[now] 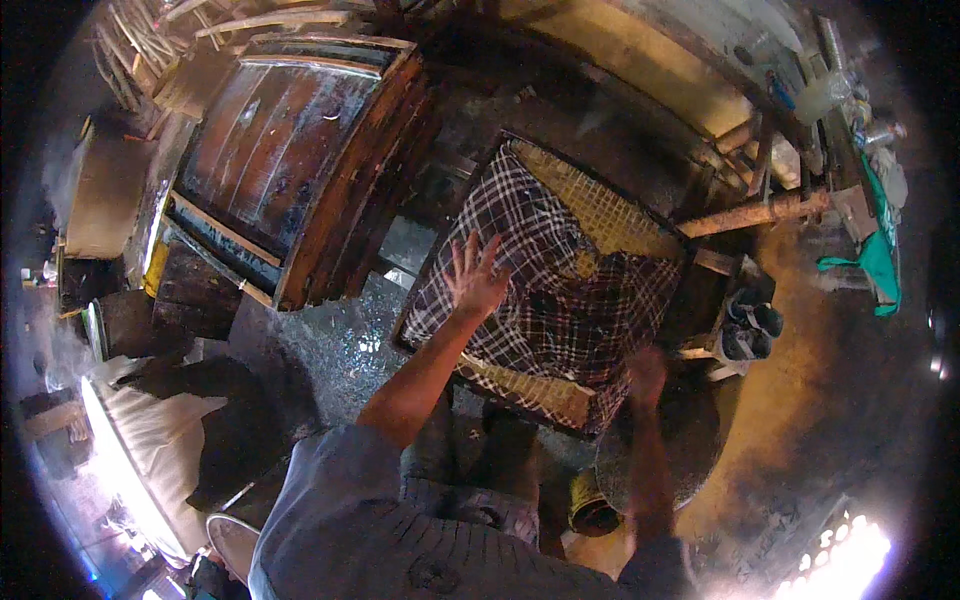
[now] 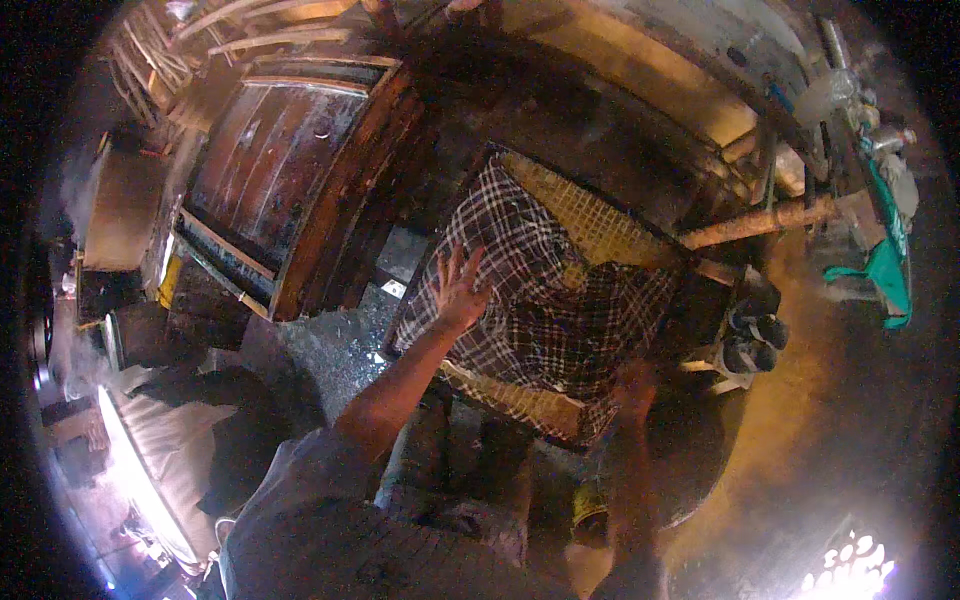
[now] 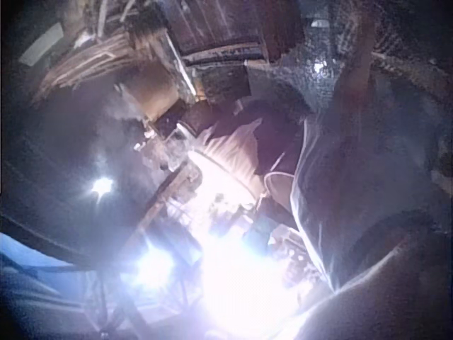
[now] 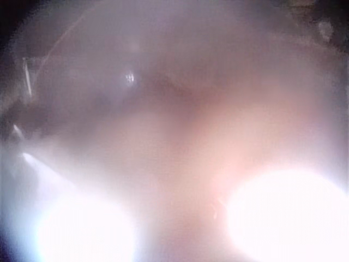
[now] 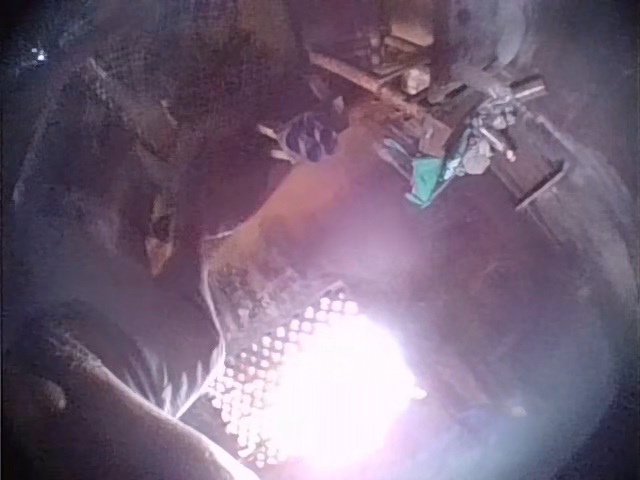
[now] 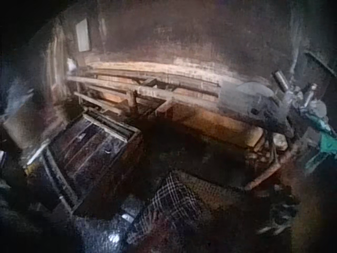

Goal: The person wraps a large block of white rice in a plaid cloth and secures it with a string. They place the wrapped bundle into a woven basket and cover it with a wooden lid. Finally, they handle a yellow cloth and a wooden frame, placing the cloth inside the frame.

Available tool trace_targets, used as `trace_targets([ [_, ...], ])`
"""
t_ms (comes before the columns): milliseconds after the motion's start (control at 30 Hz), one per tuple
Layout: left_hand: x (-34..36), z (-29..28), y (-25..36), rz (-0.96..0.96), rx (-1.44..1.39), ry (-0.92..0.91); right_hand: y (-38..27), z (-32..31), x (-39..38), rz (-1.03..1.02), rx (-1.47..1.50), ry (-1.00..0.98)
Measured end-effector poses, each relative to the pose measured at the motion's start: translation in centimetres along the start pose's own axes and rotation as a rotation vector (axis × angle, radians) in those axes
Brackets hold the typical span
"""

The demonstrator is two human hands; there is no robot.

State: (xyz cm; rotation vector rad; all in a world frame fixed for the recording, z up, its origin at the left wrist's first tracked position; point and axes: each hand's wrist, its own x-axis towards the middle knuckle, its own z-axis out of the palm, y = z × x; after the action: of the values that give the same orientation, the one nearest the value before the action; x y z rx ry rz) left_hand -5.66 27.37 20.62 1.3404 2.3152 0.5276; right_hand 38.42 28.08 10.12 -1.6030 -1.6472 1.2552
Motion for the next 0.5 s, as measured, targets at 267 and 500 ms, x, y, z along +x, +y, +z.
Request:
trace_targets([
  [267, -2.6, 9.4, 6.2, 0.417, 0.047, -0.354, -6.9, 11.7, -18.9, 0.398, 0.591, -0.206],
  [500, -8.9, -7.9, -4.8, 0.157, -0.625, -0.043, -10.3, 22.5, -11.7, -0.08, 0.442, -0.112],
])
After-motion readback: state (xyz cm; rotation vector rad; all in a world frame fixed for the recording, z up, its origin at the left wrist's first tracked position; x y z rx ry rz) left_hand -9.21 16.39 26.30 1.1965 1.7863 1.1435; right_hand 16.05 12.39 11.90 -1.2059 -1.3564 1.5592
